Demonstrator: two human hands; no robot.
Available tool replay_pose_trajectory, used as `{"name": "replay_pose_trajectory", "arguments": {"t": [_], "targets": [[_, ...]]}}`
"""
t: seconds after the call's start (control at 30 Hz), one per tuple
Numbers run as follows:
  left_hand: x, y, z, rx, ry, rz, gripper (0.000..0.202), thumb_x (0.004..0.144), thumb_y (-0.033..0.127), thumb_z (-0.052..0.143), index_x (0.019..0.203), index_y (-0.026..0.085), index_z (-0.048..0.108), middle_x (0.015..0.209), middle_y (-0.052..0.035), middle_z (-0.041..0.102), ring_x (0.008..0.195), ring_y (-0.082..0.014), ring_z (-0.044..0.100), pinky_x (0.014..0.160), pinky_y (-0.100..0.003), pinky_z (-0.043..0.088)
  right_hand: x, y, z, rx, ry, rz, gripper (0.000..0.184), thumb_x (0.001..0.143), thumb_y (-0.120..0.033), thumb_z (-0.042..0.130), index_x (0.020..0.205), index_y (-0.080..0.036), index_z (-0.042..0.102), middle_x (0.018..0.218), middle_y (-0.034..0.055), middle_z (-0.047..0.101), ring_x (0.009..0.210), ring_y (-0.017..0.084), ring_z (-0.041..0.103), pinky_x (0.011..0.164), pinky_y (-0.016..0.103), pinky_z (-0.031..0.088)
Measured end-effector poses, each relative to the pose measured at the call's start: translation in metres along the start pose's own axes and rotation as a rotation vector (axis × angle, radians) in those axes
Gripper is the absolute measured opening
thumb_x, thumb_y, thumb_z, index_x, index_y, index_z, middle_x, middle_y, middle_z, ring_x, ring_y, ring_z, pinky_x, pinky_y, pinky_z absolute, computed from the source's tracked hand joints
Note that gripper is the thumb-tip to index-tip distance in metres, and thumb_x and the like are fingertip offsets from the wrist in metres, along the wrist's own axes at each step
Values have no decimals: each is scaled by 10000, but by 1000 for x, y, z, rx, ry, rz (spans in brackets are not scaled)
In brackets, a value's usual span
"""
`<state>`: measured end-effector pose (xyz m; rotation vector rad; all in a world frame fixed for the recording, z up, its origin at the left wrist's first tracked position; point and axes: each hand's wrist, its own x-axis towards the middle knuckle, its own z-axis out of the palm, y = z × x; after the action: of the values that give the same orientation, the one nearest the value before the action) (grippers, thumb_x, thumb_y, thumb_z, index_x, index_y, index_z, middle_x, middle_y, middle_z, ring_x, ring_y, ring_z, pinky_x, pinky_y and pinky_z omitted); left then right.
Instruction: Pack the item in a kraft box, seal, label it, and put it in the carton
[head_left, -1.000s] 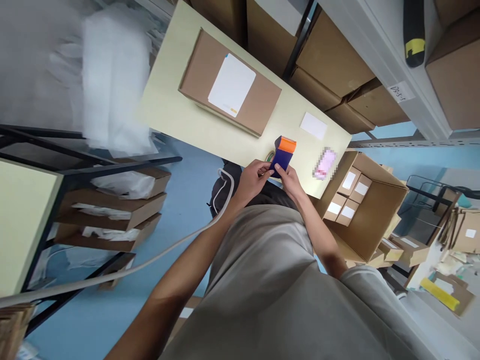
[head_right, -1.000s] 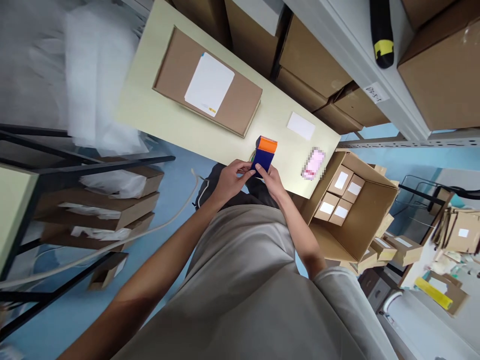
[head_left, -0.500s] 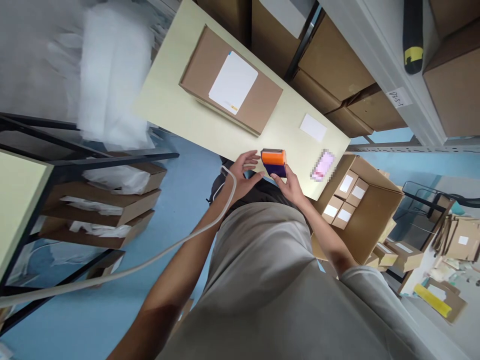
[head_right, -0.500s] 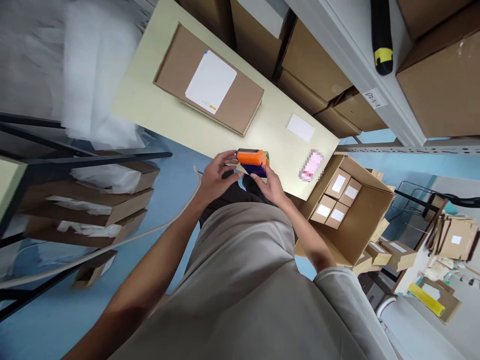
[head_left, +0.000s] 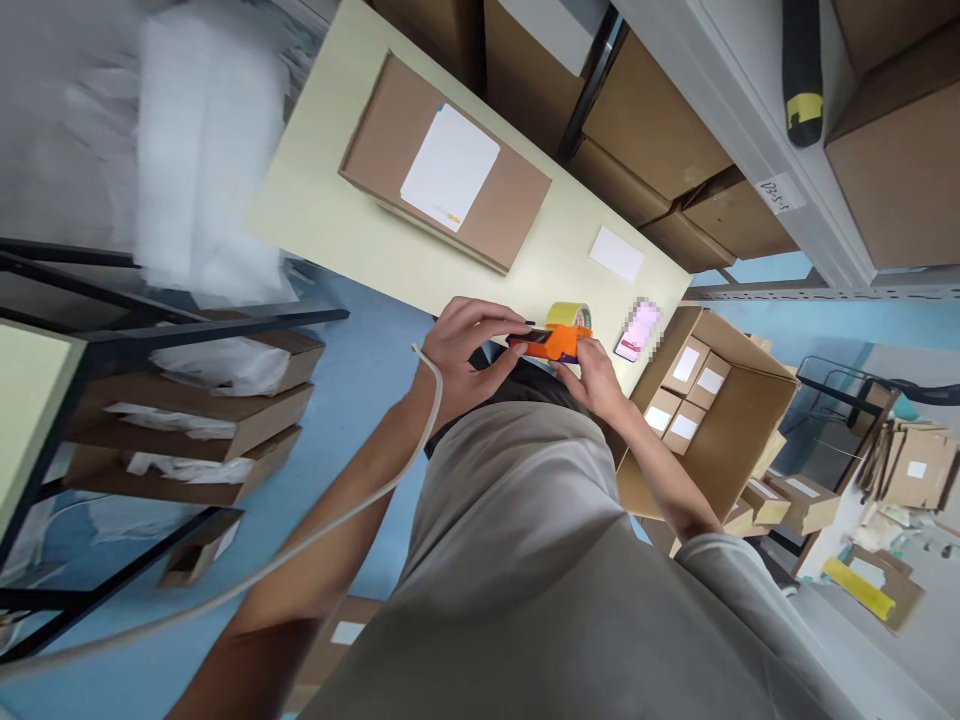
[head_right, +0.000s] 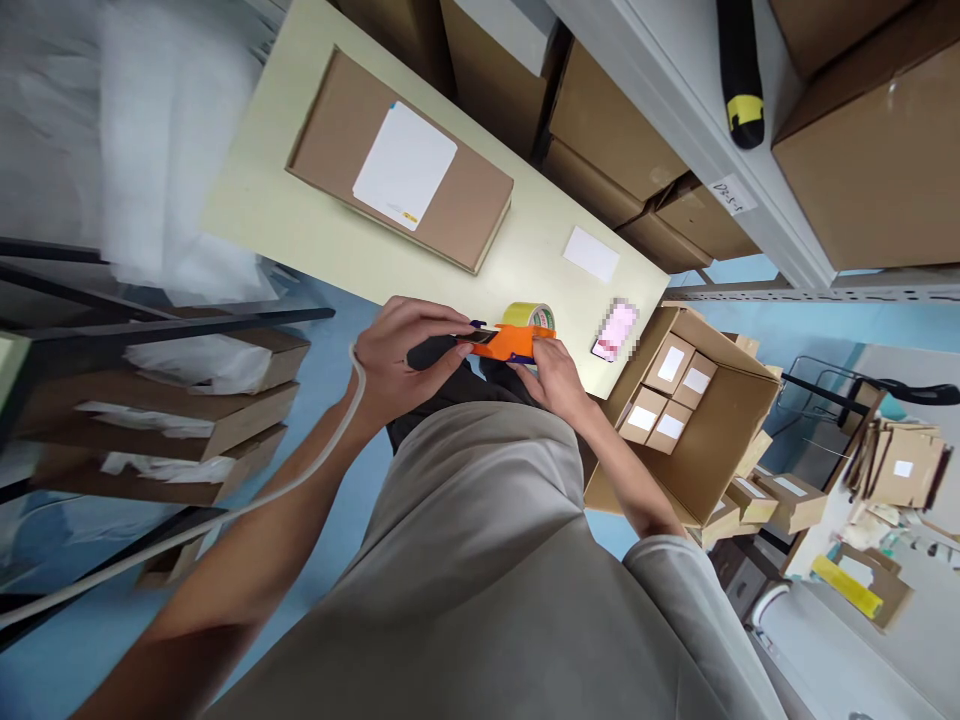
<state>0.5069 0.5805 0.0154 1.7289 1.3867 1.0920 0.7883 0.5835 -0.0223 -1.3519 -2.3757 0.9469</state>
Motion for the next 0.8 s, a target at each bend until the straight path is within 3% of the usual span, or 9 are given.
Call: {"name": "replay_pose_trajectory", "arguments": {"t": [0.13, 0.27, 0.4, 0.6, 0.8], "targets": [[-6, 0, 0, 67, 47, 128, 144, 1134, 339, 698, 1173, 311, 833, 1106, -57, 854, 1025, -247, 770, 987, -477, 632, -3, -3, -2, -20, -15, -11, 352, 1197, -486, 546, 1346, -204, 695, 1244, 201, 804, 1165, 379, 741, 1077, 587, 613], [-8, 1, -3, 104, 52, 171, 164, 1150, 310, 668, 1190, 311, 827, 1128, -58, 863, 1048, -257, 770, 974, -490, 637, -2, -5, -1, -59, -3, -26, 355, 1200, -471, 522, 1338, -196, 699, 1243, 205, 800, 1160, 380, 735, 1063, 600, 618], [-8, 8, -10, 109, 19, 98, 219, 1165, 381, 624, 1193, 311, 830, 1120, -69, 863, 1066, -290, 770, 1003, -548, 642, -1, -7, -3, -108, 13, -75, 363, 1209, -475, 485, 1308, -199, 698, 1249, 201, 796, 1161, 367, 733, 1044, 591, 627], [-10, 10, -13, 63, -17, -45, 276, 1152, 478, 599, 1194, 393, 858, 1139, -63, 863, 1109, -339, 774, 1088, -650, 622, -1, -9, -6, -70, -31, -52, 333, 1193, -479, 529, 1319, -218, 692, 1261, 203, 789, 1168, 380, 731, 1073, 612, 610], [-13, 1, -9, 3, -53, -65, 283, 1137, 503, 628, 1279, 419, 858, 1196, -70, 861, 1141, -336, 755, 1114, -634, 613, -5, -9, -4, -77, -28, -73, 310, 1195, -445, 519, 1335, -220, 678, 1261, 197, 792, 1152, 374, 737, 1075, 613, 610]]}}
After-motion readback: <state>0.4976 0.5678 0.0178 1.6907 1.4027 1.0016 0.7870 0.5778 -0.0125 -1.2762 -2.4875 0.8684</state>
